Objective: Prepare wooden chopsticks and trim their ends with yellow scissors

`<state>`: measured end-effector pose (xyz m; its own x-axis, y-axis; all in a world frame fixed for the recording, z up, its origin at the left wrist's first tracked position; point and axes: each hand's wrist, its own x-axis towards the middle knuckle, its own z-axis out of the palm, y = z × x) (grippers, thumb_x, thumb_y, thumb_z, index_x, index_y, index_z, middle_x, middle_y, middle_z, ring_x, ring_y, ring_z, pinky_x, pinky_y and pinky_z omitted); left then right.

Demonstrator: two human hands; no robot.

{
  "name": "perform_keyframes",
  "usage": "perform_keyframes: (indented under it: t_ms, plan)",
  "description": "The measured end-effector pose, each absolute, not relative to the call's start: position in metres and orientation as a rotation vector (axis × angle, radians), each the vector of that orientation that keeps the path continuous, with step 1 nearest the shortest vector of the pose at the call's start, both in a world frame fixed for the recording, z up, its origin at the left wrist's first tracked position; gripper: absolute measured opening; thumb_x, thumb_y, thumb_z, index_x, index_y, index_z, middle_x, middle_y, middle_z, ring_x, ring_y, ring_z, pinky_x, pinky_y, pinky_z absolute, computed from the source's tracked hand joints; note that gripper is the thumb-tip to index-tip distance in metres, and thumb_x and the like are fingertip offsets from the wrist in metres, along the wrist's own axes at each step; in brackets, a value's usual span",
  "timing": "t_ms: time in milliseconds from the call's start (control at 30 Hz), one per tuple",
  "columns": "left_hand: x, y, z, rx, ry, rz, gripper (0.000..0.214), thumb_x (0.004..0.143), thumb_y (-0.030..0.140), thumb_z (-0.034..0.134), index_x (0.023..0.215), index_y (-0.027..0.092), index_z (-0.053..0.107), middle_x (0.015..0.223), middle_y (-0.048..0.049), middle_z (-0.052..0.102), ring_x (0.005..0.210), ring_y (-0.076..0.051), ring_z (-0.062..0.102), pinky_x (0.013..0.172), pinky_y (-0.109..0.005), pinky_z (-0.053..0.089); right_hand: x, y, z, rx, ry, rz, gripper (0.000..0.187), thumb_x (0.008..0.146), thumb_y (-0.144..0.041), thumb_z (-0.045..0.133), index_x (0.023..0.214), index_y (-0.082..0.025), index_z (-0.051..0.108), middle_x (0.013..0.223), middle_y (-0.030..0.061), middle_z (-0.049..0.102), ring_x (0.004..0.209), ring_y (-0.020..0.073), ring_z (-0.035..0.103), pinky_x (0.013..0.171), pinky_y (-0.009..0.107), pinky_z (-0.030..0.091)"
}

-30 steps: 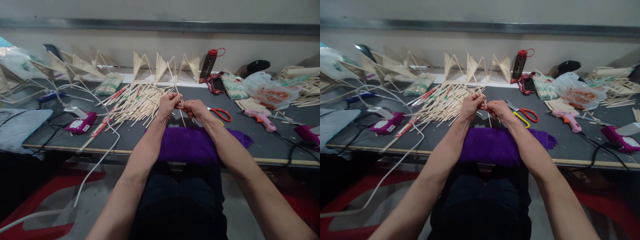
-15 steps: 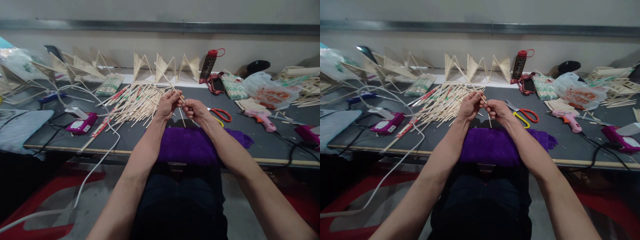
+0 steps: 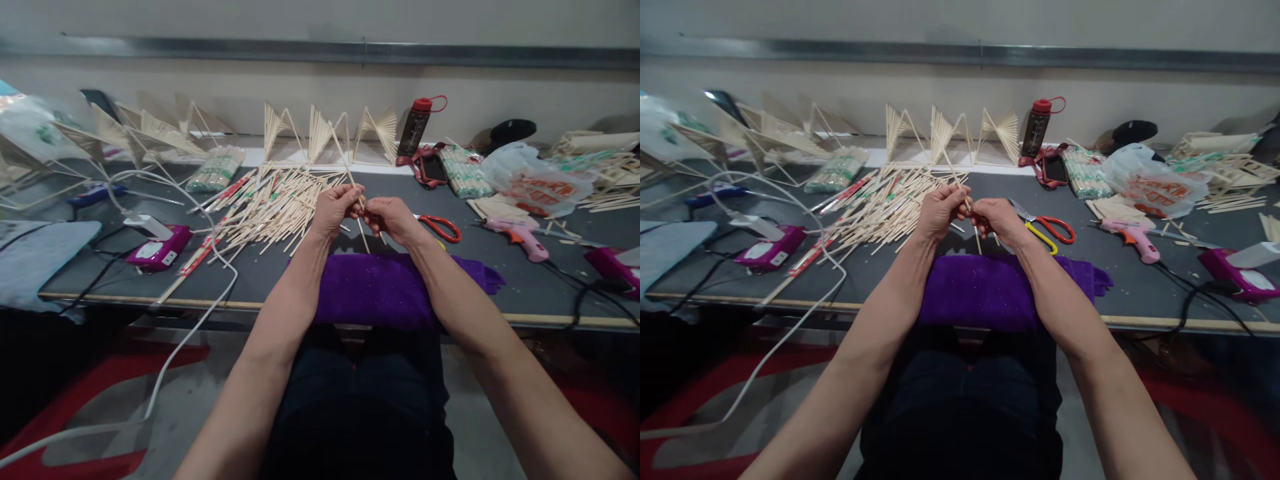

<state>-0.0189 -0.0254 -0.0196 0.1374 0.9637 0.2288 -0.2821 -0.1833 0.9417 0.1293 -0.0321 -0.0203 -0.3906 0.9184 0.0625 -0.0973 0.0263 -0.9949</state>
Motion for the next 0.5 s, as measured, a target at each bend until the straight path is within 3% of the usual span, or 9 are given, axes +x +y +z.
perform_keyframes:
  t_ms: [333, 500]
  plan:
    - [-0.0197, -0.0223, -0.0196, 1.09, 0.845, 1.407, 0.015, 0.076, 0.029, 0.066, 0.082, 0.015, 0.065, 0.068, 0.0018, 0.064, 0.048, -0.001, 0.051, 0.043, -0.014, 0.039, 0.1359, -0.0242, -0.0221, -0.972, -1.229, 1.589, 0.015, 0.067, -0.017, 0.057, 0.079, -0.014, 0.064, 0.066, 0.0007, 0.059, 0.047, 0.0055, 0.045, 0.038, 0.019, 0.034]
    - [-0.0193, -0.0232, -0.0194, 1.08, 0.872, 1.337, 0.016, 0.076, 0.03, 0.066, 0.083, 0.016, 0.066, 0.07, 0.0009, 0.065, 0.049, -0.001, 0.051, 0.044, -0.014, 0.039, 0.1389, -0.0237, -0.0207, -0.905, -1.216, 1.609, 0.015, 0.063, -0.009, 0.049, 0.073, -0.016, 0.058, 0.059, -0.0039, 0.05, 0.041, 0.0039, 0.034, 0.036, 0.019, 0.024]
